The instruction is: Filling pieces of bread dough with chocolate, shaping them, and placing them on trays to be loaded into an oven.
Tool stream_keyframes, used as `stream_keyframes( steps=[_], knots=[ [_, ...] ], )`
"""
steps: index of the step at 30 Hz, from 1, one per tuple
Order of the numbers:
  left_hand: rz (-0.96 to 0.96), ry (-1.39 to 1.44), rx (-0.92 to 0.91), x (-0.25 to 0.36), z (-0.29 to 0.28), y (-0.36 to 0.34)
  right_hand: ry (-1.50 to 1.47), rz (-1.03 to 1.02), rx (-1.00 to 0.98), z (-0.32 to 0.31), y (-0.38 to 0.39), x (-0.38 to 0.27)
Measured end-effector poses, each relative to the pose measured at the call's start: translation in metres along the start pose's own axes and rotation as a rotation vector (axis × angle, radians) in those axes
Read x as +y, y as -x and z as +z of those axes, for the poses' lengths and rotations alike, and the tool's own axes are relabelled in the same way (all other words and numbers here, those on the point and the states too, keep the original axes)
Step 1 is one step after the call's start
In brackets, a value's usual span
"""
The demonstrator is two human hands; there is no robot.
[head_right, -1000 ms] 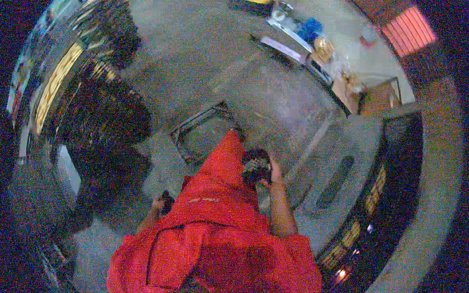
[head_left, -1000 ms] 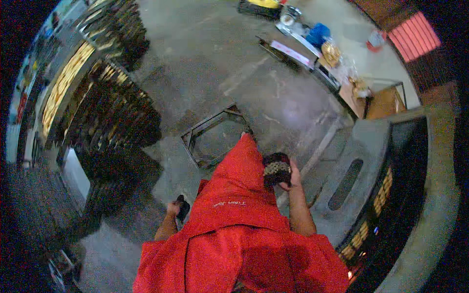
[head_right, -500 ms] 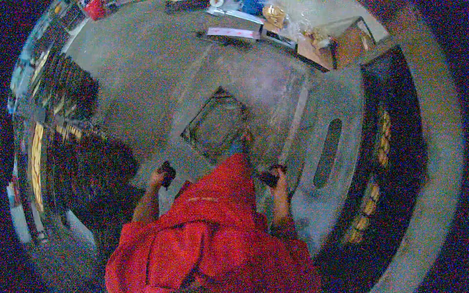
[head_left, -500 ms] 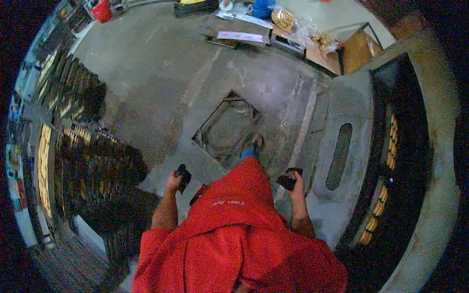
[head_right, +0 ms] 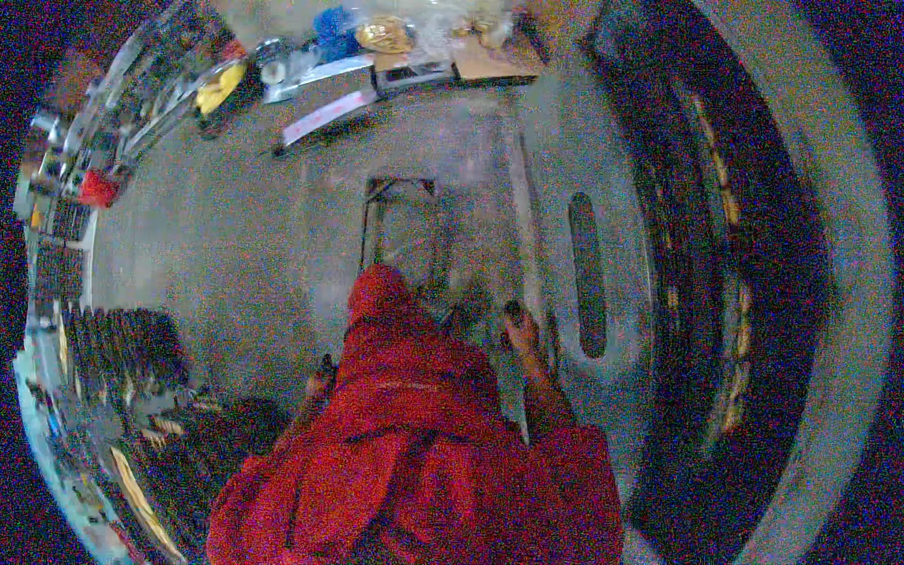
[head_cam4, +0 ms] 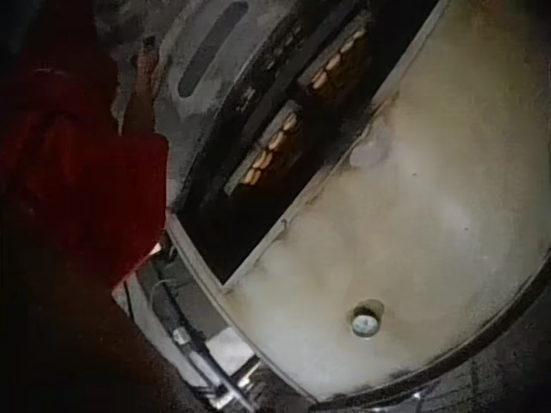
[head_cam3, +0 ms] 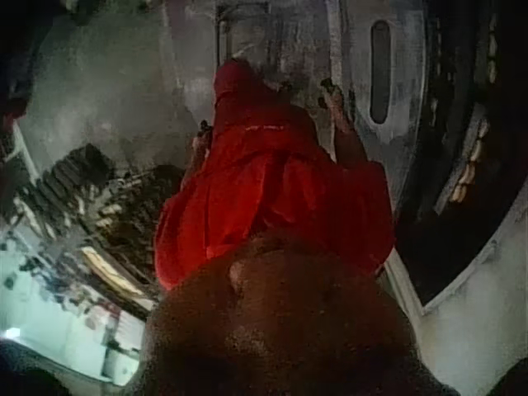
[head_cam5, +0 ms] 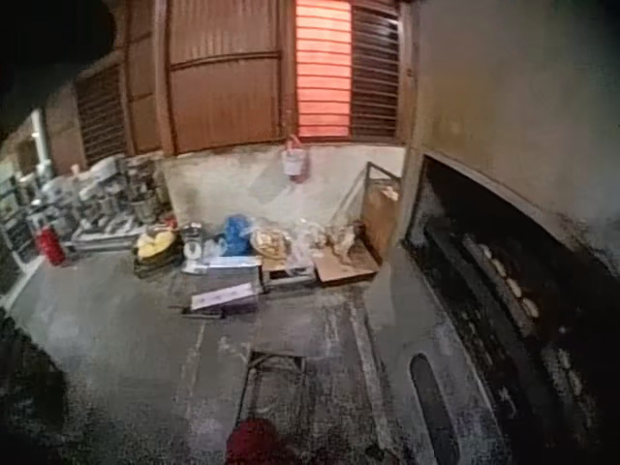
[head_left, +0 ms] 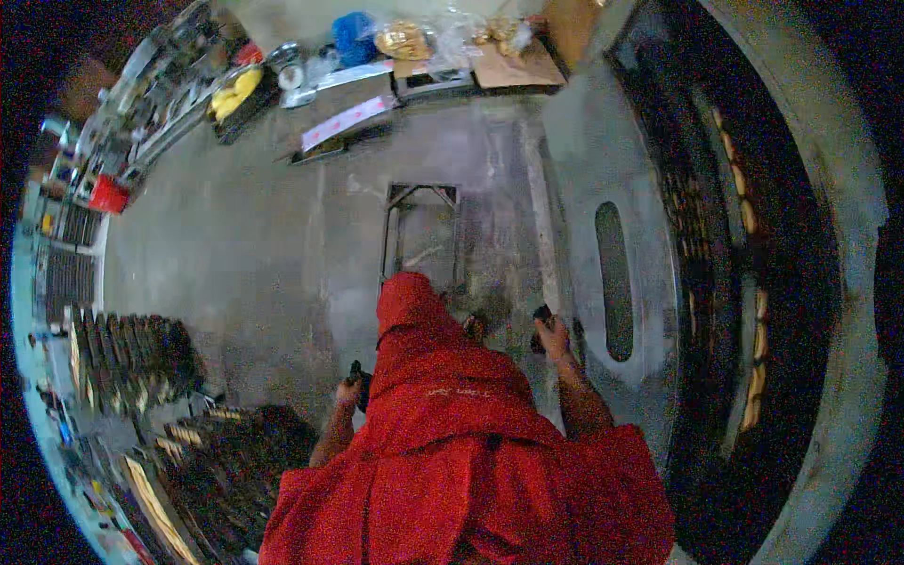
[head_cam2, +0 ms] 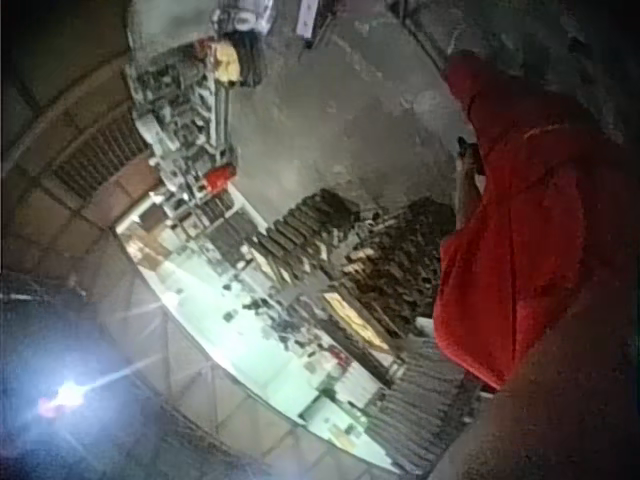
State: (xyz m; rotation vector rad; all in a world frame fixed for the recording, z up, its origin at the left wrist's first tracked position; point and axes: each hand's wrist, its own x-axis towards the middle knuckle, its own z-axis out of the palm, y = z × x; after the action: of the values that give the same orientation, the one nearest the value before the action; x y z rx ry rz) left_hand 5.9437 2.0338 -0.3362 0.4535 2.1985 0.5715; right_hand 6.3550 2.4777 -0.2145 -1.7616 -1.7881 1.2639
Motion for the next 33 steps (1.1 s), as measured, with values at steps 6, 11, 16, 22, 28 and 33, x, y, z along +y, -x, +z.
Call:
stream_keyframes(
  steps=[6,11,16,22,28,33],
  knots=[
    [0.112,0.087,-0.150,0.046,-0.023,-0.087,0.026,0.273,-0.145,0.048,-0.043,0.326],
    [0.683,0.366,-0.257,0.151,-0.083,-0.152,-0.013,-0.010,-0.073,0.089,0.015,0.367],
    [0.256,0.072,-0.187,0.255,-0.021,-0.130,0.124,-0.309,-0.012,0.074,0.121,0.402],
    [0.513,0.258,-0.191,0.163,0.023,-0.202,0.207,-0.800,0.094,0.112,0.015,0.386],
    [0.670,-0.166,0.029,0.135,0.000,-0.121,0.544,-0.782,0.032,0.080,-0.030,0.380],
    [-0.022,-0.588,-0.346,0.083,-0.029,-0.099,0.734,-0.568,-0.136,0.099,-0.088,0.343]
  ],
)
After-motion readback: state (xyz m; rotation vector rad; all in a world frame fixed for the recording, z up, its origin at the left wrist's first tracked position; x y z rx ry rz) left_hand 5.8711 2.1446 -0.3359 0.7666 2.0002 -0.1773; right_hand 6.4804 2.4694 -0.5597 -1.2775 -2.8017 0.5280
